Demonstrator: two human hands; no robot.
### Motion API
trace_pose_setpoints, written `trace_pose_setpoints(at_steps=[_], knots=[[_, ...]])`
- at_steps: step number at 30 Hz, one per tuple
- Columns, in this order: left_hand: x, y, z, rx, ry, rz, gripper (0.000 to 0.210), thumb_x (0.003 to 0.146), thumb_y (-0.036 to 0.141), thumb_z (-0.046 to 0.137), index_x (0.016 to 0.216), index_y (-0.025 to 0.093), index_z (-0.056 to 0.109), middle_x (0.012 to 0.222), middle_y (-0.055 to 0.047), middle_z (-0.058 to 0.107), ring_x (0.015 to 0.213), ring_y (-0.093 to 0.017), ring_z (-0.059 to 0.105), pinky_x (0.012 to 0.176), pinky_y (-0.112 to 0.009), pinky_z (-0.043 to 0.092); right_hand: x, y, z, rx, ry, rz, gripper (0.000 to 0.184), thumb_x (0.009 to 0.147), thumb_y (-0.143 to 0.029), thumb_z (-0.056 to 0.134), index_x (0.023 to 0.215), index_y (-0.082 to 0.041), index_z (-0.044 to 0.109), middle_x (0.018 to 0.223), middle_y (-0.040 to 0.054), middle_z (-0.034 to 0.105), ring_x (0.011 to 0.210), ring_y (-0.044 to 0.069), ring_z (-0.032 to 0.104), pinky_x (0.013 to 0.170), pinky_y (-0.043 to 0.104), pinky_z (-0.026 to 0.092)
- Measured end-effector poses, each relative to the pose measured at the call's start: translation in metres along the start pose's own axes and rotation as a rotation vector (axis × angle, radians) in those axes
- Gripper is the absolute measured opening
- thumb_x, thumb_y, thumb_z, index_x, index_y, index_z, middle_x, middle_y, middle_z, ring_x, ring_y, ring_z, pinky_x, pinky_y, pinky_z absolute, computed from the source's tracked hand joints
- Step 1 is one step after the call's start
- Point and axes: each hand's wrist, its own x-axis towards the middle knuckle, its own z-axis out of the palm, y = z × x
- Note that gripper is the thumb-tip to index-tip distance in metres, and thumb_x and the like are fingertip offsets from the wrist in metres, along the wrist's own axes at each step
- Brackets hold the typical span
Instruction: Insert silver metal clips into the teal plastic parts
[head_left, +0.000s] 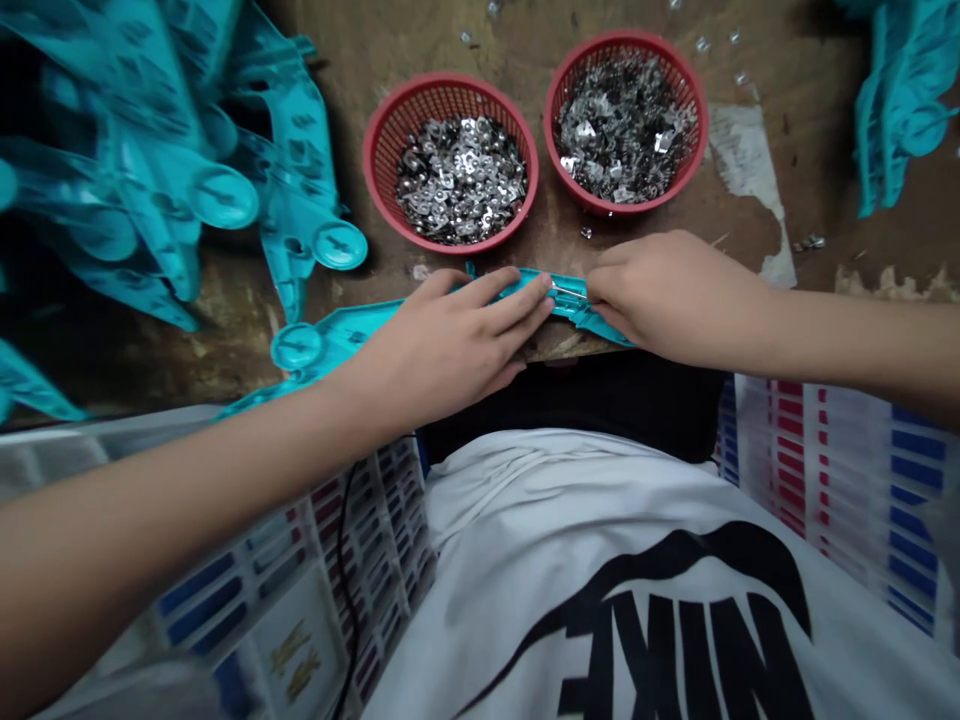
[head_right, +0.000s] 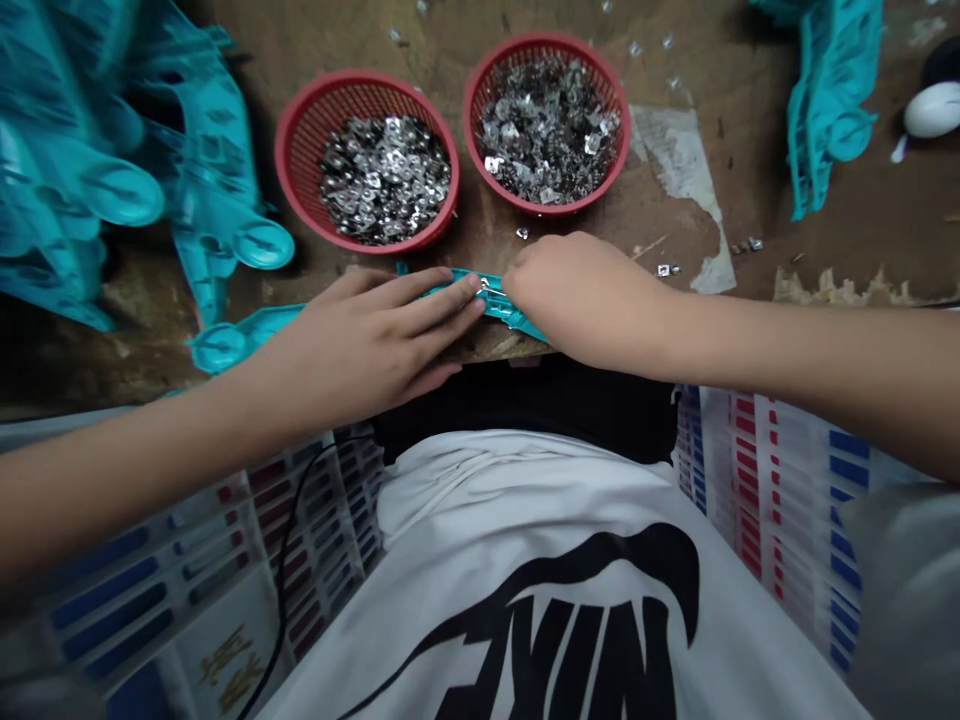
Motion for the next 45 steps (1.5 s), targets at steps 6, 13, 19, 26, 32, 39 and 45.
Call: trace_pose_setpoints(at_steps=[6, 13, 19, 26, 32, 39, 45], knots=[[0.005, -0.001, 0.005, 0.025, 0.009, 0.011, 0.069, 0.131, 0.032, 0.039, 0.194, 0.008, 0.054, 0.188, -0.029, 0.069, 0.176, -0.055, 0.063, 0.121, -0.076, 0.063, -0.002, 0.009, 0.023, 0.059, 0.158, -0.102, 0.035, 0.111, -0.006, 0.058, 0.115, -0.016, 0.091, 0.099, 0.0124, 0.085, 0.081, 0.026, 0.067, 0.074, 0.039, 0.033], [0.008, -0.001, 0.011, 0.087, 0.041, 0.031, 0.066, 0.131, 0.029, 0.040, 0.191, 0.009, 0.060, 0.184, -0.027, 0.073, 0.173, -0.051, 0.067, 0.121, -0.069, 0.064, 0.003, -0.002, 0.004, 0.019, 0.002, -0.028, 0.031, 0.113, -0.007, 0.061, 0.113, -0.012, 0.091, 0.101, 0.0173, 0.087, 0.083, 0.028, 0.071, 0.075, 0.039, 0.032], [0.011, -0.004, 0.002, 0.236, 0.001, 0.088, 0.065, 0.129, 0.028, 0.047, 0.188, 0.005, 0.062, 0.190, -0.027, 0.067, 0.172, -0.049, 0.069, 0.122, -0.065, 0.066, 0.002, 0.010, -0.014, -0.064, -0.078, 0.032, 0.029, 0.113, -0.009, 0.065, 0.121, -0.009, 0.093, 0.113, 0.0223, 0.092, 0.093, 0.032, 0.081, 0.077, 0.039, 0.040], [0.012, -0.005, 0.004, 0.203, 0.009, 0.063, 0.064, 0.128, 0.027, 0.045, 0.186, 0.011, 0.066, 0.194, -0.021, 0.065, 0.168, -0.052, 0.069, 0.119, -0.069, 0.069, -0.021, 0.047, -0.020, 0.276, 0.410, 0.003, 0.019, 0.114, -0.023, 0.078, 0.127, -0.026, 0.091, 0.112, 0.0045, 0.094, 0.098, 0.025, 0.085, 0.091, 0.037, 0.058], [0.013, -0.006, 0.000, 0.185, -0.015, 0.075, 0.063, 0.126, 0.028, 0.052, 0.185, 0.010, 0.067, 0.191, -0.022, 0.068, 0.169, -0.051, 0.068, 0.119, -0.069, 0.069, -0.018, 0.040, -0.007, 0.454, 0.535, -0.161, 0.016, 0.117, -0.027, 0.077, 0.127, -0.020, 0.088, 0.107, -0.0002, 0.092, 0.095, 0.018, 0.082, 0.091, 0.032, 0.059], [0.016, -0.005, -0.002, 0.122, 0.002, 0.052, 0.062, 0.123, 0.027, 0.063, 0.183, 0.015, 0.071, 0.186, -0.021, 0.073, 0.166, -0.049, 0.072, 0.120, -0.066, 0.070, -0.012, 0.036, -0.004, 0.398, 0.507, -0.162, 0.024, 0.115, -0.027, 0.072, 0.129, -0.022, 0.091, 0.113, 0.0032, 0.094, 0.094, 0.020, 0.082, 0.091, 0.034, 0.060], [0.015, -0.006, 0.002, 0.120, 0.011, 0.058, 0.064, 0.120, 0.025, 0.066, 0.184, 0.018, 0.071, 0.186, -0.021, 0.073, 0.170, -0.048, 0.069, 0.119, -0.064, 0.070, -0.012, 0.027, -0.004, 0.332, 0.454, -0.092, 0.031, 0.115, -0.025, 0.067, 0.134, -0.020, 0.091, 0.114, 0.0085, 0.094, 0.097, 0.026, 0.084, 0.094, 0.039, 0.063]])
